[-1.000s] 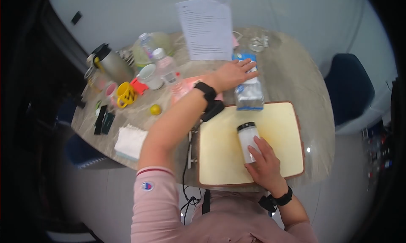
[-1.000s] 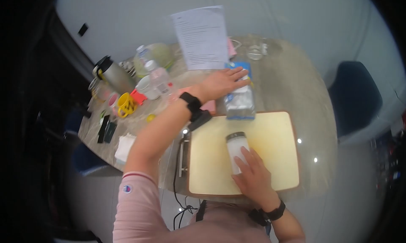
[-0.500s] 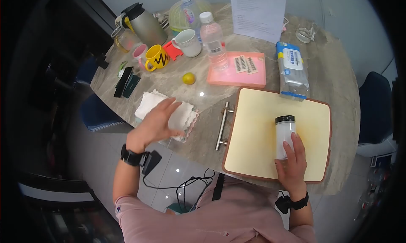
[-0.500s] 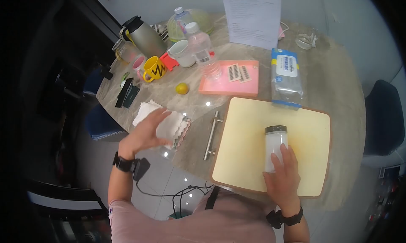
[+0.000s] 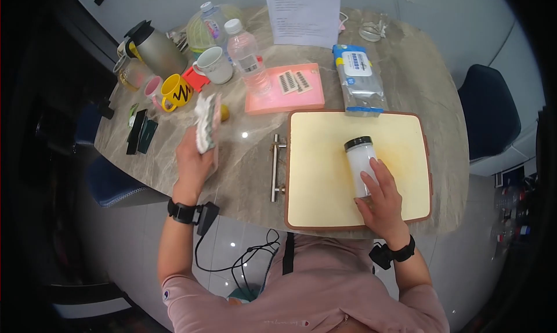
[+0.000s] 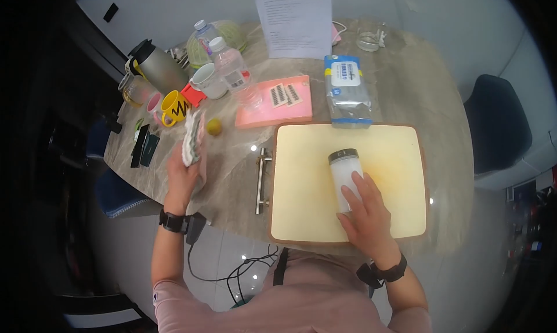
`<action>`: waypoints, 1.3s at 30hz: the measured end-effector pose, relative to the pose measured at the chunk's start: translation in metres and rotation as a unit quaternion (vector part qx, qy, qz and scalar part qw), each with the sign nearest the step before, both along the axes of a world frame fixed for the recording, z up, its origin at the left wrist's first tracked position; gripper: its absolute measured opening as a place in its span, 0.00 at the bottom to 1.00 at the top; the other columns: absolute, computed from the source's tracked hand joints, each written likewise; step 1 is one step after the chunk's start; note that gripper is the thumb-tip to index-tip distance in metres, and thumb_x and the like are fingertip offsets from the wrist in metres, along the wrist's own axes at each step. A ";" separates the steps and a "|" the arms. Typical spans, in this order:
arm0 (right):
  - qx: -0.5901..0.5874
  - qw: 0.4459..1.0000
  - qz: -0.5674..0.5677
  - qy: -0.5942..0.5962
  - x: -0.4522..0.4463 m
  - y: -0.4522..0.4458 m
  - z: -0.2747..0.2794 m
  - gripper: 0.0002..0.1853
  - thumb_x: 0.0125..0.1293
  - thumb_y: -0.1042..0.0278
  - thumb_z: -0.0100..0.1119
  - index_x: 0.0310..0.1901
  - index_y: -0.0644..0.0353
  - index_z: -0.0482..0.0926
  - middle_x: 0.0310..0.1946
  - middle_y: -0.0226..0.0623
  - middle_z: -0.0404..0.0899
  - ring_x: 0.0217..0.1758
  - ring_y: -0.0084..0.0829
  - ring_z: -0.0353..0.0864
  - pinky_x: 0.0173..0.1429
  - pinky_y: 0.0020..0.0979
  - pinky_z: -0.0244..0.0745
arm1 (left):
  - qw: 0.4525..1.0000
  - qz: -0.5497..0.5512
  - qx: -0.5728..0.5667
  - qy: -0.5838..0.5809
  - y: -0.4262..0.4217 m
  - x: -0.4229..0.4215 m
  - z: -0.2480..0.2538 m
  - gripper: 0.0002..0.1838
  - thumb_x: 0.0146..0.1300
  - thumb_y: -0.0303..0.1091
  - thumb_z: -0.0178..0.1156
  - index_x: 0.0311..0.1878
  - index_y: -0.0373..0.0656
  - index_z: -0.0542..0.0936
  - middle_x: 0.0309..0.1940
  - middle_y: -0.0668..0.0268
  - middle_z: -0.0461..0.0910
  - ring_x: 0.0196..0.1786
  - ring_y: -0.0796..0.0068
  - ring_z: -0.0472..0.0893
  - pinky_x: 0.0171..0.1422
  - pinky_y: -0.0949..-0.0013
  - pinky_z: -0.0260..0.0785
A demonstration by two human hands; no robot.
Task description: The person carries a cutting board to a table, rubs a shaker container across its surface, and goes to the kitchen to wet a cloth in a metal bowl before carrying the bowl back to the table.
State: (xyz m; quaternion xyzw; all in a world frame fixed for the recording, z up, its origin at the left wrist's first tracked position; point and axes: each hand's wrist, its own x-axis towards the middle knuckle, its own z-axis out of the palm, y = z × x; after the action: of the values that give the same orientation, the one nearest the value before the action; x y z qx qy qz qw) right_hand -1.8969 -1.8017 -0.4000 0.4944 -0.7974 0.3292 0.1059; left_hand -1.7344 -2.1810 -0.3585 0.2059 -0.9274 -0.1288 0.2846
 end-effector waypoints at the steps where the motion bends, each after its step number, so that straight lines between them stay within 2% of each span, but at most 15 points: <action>1: -0.002 1.000 -0.002 0.000 0.001 0.000 0.000 0.33 0.49 0.72 0.71 0.60 0.57 0.74 0.69 0.47 0.66 0.68 0.56 0.68 0.61 0.44 0.76 | 0.999 -0.028 -0.035 0.030 0.010 -0.015 0.006 0.21 0.56 0.29 0.65 0.54 0.43 0.77 0.44 0.52 0.81 0.47 0.49 0.80 0.47 0.56 0.75; 3: -0.005 1.000 -0.003 0.001 0.001 0.000 0.002 0.33 0.49 0.72 0.71 0.61 0.56 0.74 0.68 0.47 0.66 0.68 0.56 0.69 0.61 0.44 0.76 | 0.996 -0.075 -0.053 0.006 0.036 -0.046 0.007 0.22 0.59 0.38 0.66 0.56 0.42 0.77 0.45 0.51 0.81 0.48 0.51 0.80 0.48 0.55 0.75; 6: -0.007 1.000 -0.003 0.002 0.001 0.001 0.001 0.33 0.50 0.71 0.70 0.61 0.56 0.73 0.68 0.46 0.66 0.68 0.56 0.69 0.61 0.44 0.76 | 0.960 -0.168 -0.027 -0.224 0.073 -0.072 0.002 0.33 0.56 0.54 0.67 0.58 0.40 0.76 0.45 0.51 0.81 0.49 0.52 0.81 0.50 0.55 0.75; 8: -0.003 1.000 -0.003 0.008 0.000 0.001 0.003 0.32 0.52 0.69 0.70 0.62 0.56 0.73 0.69 0.45 0.66 0.68 0.56 0.68 0.61 0.44 0.76 | 0.963 -0.149 -0.059 -0.218 0.086 -0.090 0.008 0.31 0.59 0.54 0.66 0.57 0.39 0.77 0.48 0.51 0.81 0.52 0.53 0.80 0.53 0.55 0.74; 11: 0.000 1.000 -0.007 0.021 0.002 0.002 0.002 0.32 0.53 0.67 0.69 0.62 0.55 0.73 0.68 0.44 0.66 0.68 0.56 0.68 0.61 0.43 0.76 | 0.970 -0.214 -0.065 -0.100 0.105 -0.126 0.021 0.31 0.61 0.51 0.65 0.61 0.41 0.74 0.42 0.53 0.81 0.49 0.54 0.81 0.50 0.56 0.75; 14: -0.003 1.000 -0.007 0.025 0.001 0.002 0.002 0.31 0.54 0.65 0.68 0.63 0.55 0.73 0.68 0.44 0.67 0.68 0.56 0.69 0.61 0.43 0.76 | 0.960 -0.244 -0.069 -0.116 0.129 -0.171 0.020 0.32 0.61 0.49 0.65 0.65 0.43 0.70 0.36 0.55 0.81 0.41 0.55 0.83 0.41 0.57 0.75; 17: -0.004 1.000 -0.010 0.020 0.002 0.002 0.002 0.31 0.55 0.65 0.68 0.62 0.56 0.73 0.68 0.45 0.67 0.67 0.56 0.69 0.61 0.43 0.76 | 0.949 -0.252 -0.156 -0.108 0.145 -0.210 0.007 0.35 0.61 0.47 0.65 0.68 0.43 0.66 0.31 0.54 0.81 0.34 0.57 0.84 0.34 0.57 0.74; 20: -0.004 1.000 -0.010 0.011 0.002 0.001 0.002 0.30 0.55 0.66 0.68 0.61 0.57 0.74 0.67 0.45 0.67 0.67 0.56 0.69 0.61 0.44 0.76 | 0.948 -0.234 -0.151 -0.154 0.140 -0.239 0.004 0.35 0.61 0.46 0.65 0.67 0.40 0.67 0.28 0.54 0.82 0.31 0.58 0.84 0.30 0.58 0.73; 23: -0.004 1.000 -0.008 0.014 0.002 0.002 0.003 0.29 0.54 0.66 0.68 0.60 0.58 0.75 0.67 0.46 0.67 0.67 0.57 0.69 0.61 0.44 0.76 | 0.951 -0.192 -0.214 -0.115 0.126 -0.258 -0.027 0.35 0.61 0.43 0.65 0.68 0.38 0.66 0.26 0.55 0.82 0.30 0.57 0.84 0.32 0.58 0.73; 26: 0.006 1.000 -0.003 0.009 0.001 0.003 0.005 0.30 0.53 0.68 0.69 0.60 0.59 0.75 0.67 0.47 0.67 0.67 0.57 0.69 0.61 0.45 0.76 | 0.962 -0.181 -0.180 -0.100 0.113 -0.259 -0.039 0.35 0.61 0.41 0.65 0.68 0.38 0.66 0.29 0.54 0.83 0.31 0.57 0.84 0.32 0.58 0.74; 29: 0.001 1.000 0.002 0.002 0.001 0.002 0.001 0.30 0.52 0.69 0.70 0.59 0.59 0.75 0.68 0.48 0.67 0.68 0.58 0.68 0.61 0.46 0.76 | 0.960 -0.195 -0.128 -0.156 0.122 -0.223 -0.014 0.36 0.60 0.40 0.65 0.69 0.39 0.65 0.36 0.53 0.83 0.39 0.56 0.84 0.39 0.56 0.75; 32: 0.005 1.000 0.002 0.001 0.001 0.003 0.001 0.30 0.51 0.69 0.70 0.59 0.59 0.75 0.68 0.48 0.66 0.68 0.59 0.67 0.61 0.47 0.75 | 0.958 -0.239 -0.087 -0.136 0.113 -0.174 -0.008 0.36 0.59 0.41 0.67 0.68 0.40 0.67 0.46 0.53 0.81 0.50 0.54 0.81 0.52 0.54 0.73; 35: 0.010 1.000 0.003 -0.001 0.001 0.002 0.002 0.31 0.50 0.70 0.70 0.59 0.59 0.75 0.68 0.49 0.66 0.69 0.59 0.66 0.61 0.48 0.75 | 0.960 -0.253 -0.049 -0.107 0.087 -0.117 -0.006 0.35 0.58 0.42 0.68 0.67 0.41 0.70 0.56 0.52 0.77 0.60 0.52 0.75 0.65 0.52 0.66; 39: 0.024 1.000 0.006 0.002 0.002 0.001 0.004 0.31 0.49 0.72 0.70 0.59 0.59 0.75 0.68 0.50 0.65 0.70 0.60 0.65 0.62 0.48 0.74 | 0.973 -0.187 -0.039 -0.126 0.056 -0.055 -0.008 0.35 0.55 0.41 0.70 0.66 0.42 0.72 0.64 0.51 0.71 0.66 0.50 0.70 0.70 0.50 0.61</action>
State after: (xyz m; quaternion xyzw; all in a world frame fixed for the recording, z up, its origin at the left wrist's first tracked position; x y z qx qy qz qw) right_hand -1.8951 -1.8009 -0.3964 0.5022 -0.8020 0.3094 0.0940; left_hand -1.7898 -2.1250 -0.3667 0.0318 -0.9822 -0.1164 0.1438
